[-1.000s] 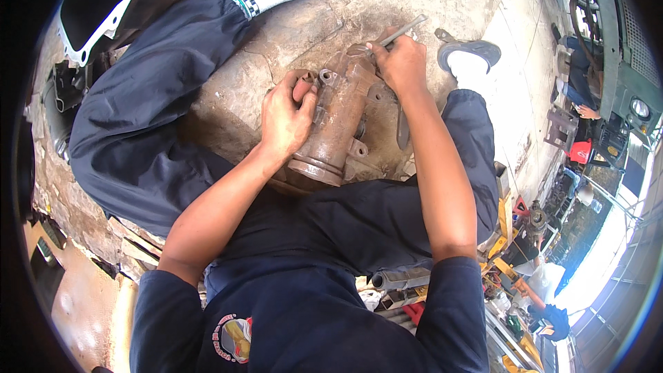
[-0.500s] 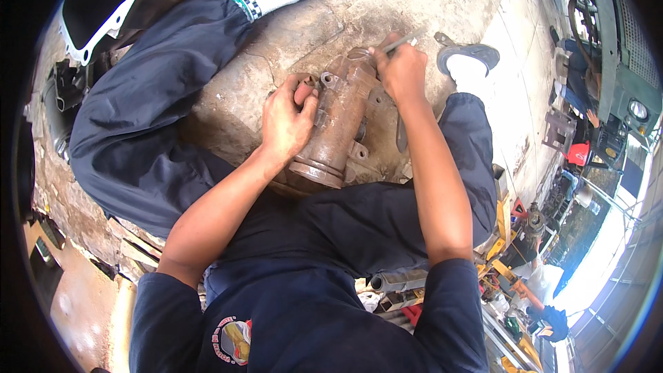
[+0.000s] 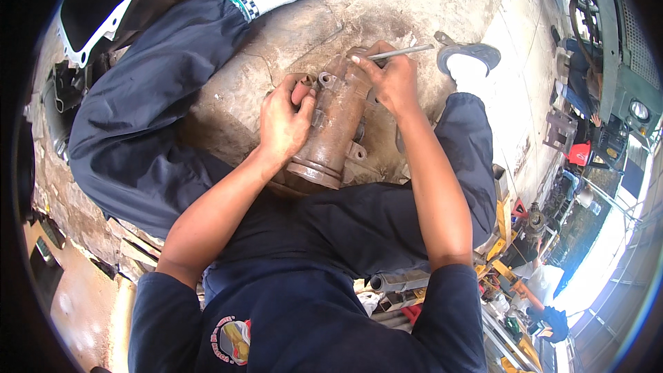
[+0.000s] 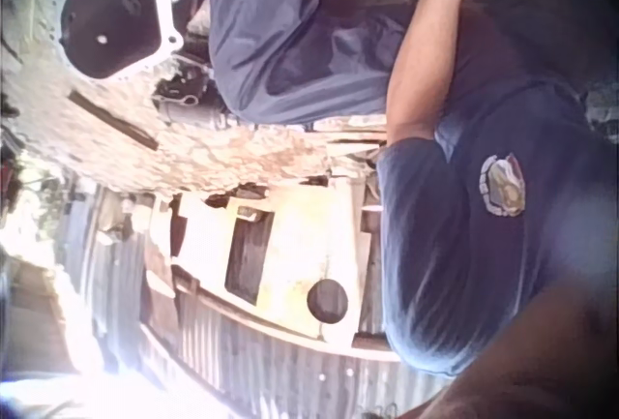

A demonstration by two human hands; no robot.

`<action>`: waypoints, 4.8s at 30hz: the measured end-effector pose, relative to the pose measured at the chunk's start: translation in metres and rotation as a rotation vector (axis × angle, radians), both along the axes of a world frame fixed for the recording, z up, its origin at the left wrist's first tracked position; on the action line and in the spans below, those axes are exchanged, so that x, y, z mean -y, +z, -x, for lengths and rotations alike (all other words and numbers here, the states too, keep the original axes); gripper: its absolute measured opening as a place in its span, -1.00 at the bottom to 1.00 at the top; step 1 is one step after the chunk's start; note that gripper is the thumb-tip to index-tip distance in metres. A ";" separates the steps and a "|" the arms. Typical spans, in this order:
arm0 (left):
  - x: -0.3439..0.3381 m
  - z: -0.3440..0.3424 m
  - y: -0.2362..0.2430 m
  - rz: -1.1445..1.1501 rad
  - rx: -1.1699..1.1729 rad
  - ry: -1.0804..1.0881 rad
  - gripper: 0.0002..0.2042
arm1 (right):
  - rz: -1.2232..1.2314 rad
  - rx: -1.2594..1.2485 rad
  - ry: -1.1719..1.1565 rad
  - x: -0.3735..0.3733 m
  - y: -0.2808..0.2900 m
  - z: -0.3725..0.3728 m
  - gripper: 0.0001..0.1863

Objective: The person sits on the floor and uses a metal rod to scrape and clean the surface of a cylindrical engine component. They repeatedly rotate the part and scrape different areas, then wipe it with their hands.

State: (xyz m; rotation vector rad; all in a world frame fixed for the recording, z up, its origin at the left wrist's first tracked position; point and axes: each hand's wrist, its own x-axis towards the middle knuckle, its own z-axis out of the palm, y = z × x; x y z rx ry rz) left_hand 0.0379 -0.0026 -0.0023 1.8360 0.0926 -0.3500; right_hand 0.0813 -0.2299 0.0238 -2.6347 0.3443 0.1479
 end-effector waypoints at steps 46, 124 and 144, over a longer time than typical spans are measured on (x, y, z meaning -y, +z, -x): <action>-0.005 -0.001 -0.001 0.005 -0.021 0.001 -0.71 | 0.059 -0.170 0.355 -0.037 0.031 -0.015 -0.73; -0.035 0.002 -0.026 0.094 -0.163 0.059 -0.56 | 0.061 -0.244 0.091 -0.080 0.134 0.100 -0.52; -0.022 -0.011 0.006 0.148 -0.171 0.064 -0.58 | 0.280 -0.465 0.030 -0.099 0.092 0.017 -0.63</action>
